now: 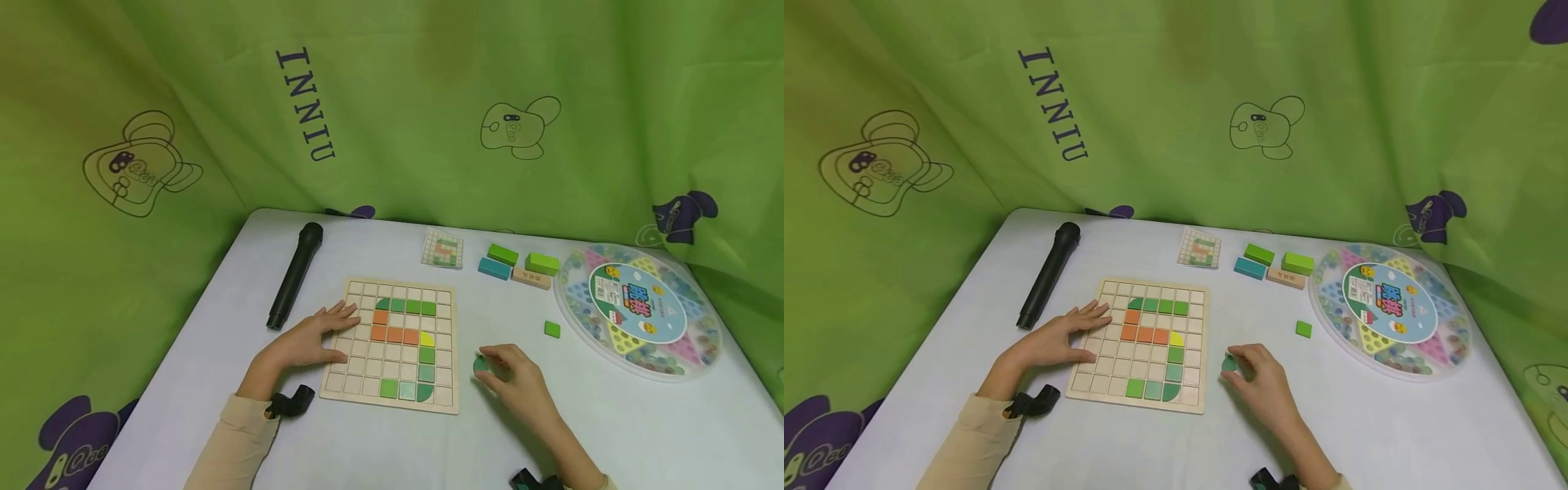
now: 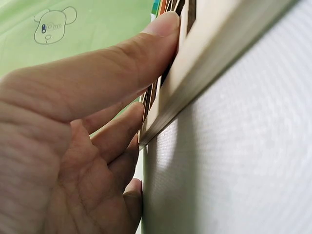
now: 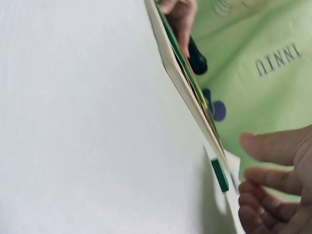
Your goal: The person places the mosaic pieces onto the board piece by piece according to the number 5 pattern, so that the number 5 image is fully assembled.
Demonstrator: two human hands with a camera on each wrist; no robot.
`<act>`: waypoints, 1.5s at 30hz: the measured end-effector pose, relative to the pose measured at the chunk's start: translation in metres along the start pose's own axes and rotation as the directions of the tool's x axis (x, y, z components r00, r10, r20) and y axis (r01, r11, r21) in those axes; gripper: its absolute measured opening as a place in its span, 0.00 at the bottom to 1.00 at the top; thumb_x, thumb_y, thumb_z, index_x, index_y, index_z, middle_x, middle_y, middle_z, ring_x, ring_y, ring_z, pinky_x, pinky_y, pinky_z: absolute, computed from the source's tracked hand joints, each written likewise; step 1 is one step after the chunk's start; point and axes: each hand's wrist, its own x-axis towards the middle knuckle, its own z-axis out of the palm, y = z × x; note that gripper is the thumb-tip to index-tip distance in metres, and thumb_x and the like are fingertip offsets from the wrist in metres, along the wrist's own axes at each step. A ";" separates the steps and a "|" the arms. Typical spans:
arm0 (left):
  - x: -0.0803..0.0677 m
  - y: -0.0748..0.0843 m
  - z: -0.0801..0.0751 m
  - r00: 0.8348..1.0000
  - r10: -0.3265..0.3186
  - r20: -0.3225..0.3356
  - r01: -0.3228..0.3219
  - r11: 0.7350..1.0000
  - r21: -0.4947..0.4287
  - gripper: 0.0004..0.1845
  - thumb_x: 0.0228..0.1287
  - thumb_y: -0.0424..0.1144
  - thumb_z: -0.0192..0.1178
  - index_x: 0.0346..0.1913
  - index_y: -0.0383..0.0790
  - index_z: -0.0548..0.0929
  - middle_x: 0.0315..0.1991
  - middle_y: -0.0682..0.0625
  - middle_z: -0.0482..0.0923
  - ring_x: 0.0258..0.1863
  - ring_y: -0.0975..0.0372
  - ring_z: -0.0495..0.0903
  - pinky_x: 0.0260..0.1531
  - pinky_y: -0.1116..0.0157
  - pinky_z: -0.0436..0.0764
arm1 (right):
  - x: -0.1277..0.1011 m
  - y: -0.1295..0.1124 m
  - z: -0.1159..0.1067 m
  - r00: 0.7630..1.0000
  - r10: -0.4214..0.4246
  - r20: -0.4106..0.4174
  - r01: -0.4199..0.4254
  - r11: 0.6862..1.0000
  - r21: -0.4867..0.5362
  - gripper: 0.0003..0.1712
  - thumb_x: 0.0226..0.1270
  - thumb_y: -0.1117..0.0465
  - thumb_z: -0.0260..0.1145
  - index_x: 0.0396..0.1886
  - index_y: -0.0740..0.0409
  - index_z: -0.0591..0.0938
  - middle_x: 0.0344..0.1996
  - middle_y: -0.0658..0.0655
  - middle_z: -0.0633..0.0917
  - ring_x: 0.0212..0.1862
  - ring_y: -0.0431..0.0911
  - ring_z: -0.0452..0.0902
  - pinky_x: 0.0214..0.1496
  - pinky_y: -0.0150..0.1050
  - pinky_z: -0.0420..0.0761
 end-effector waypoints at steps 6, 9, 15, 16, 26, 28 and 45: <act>0.000 0.001 0.000 1.000 -0.004 -0.004 0.004 1.000 -0.001 0.40 0.50 0.46 0.71 0.67 0.41 0.69 0.73 0.50 0.56 0.75 0.52 0.46 0.73 0.48 0.46 | 0.000 0.006 0.004 0.999 0.036 -0.002 -0.036 0.997 -0.072 0.22 0.50 0.57 0.75 0.46 0.58 0.83 0.43 0.54 0.81 0.45 0.46 0.77 0.45 0.42 0.80; 0.000 0.002 0.000 1.000 -0.006 -0.006 0.006 1.000 0.000 0.40 0.50 0.46 0.71 0.67 0.41 0.69 0.73 0.49 0.56 0.75 0.52 0.46 0.73 0.48 0.46 | 0.000 0.006 0.008 1.000 0.027 -0.004 -0.027 0.996 -0.082 0.21 0.51 0.59 0.75 0.45 0.59 0.83 0.42 0.55 0.79 0.47 0.49 0.76 0.48 0.46 0.79; 0.000 0.003 0.000 1.000 -0.013 -0.011 0.013 1.000 0.003 0.40 0.50 0.46 0.71 0.67 0.41 0.69 0.73 0.50 0.56 0.75 0.53 0.47 0.73 0.48 0.46 | -0.001 0.004 0.010 1.000 0.010 -0.008 -0.010 0.998 -0.065 0.19 0.52 0.63 0.74 0.46 0.58 0.82 0.42 0.53 0.80 0.48 0.47 0.78 0.49 0.46 0.80; 0.000 0.003 0.000 1.000 -0.012 -0.011 0.012 1.000 0.001 0.40 0.50 0.46 0.71 0.67 0.41 0.69 0.73 0.50 0.56 0.75 0.53 0.47 0.73 0.48 0.46 | -0.001 0.003 0.010 1.000 0.005 -0.006 -0.005 0.998 -0.058 0.19 0.53 0.64 0.73 0.47 0.57 0.82 0.42 0.52 0.81 0.47 0.46 0.79 0.49 0.45 0.81; -0.001 0.003 0.000 1.000 -0.018 -0.002 0.018 1.000 0.016 0.40 0.51 0.46 0.71 0.67 0.41 0.69 0.73 0.50 0.56 0.75 0.53 0.46 0.74 0.49 0.46 | 0.001 -0.033 0.019 0.996 -0.078 0.047 0.075 0.994 0.078 0.20 0.51 0.68 0.73 0.46 0.54 0.82 0.43 0.46 0.82 0.44 0.40 0.79 0.47 0.36 0.82; -0.001 0.004 0.000 1.000 -0.017 0.000 0.017 1.000 0.014 0.40 0.51 0.46 0.71 0.67 0.41 0.69 0.73 0.50 0.56 0.75 0.53 0.46 0.74 0.49 0.46 | 0.003 -0.044 0.025 0.992 -0.110 0.063 0.102 0.988 0.115 0.19 0.51 0.68 0.73 0.45 0.53 0.82 0.42 0.44 0.81 0.44 0.39 0.79 0.48 0.35 0.82; -0.001 0.003 -0.001 1.000 -0.024 0.000 0.024 1.000 0.015 0.40 0.51 0.48 0.70 0.68 0.43 0.69 0.73 0.51 0.55 0.75 0.53 0.47 0.73 0.47 0.47 | 0.015 -0.097 0.089 0.905 -0.341 0.255 0.301 0.936 0.184 0.15 0.53 0.62 0.72 0.43 0.50 0.84 0.39 0.43 0.82 0.42 0.37 0.73 0.42 0.30 0.75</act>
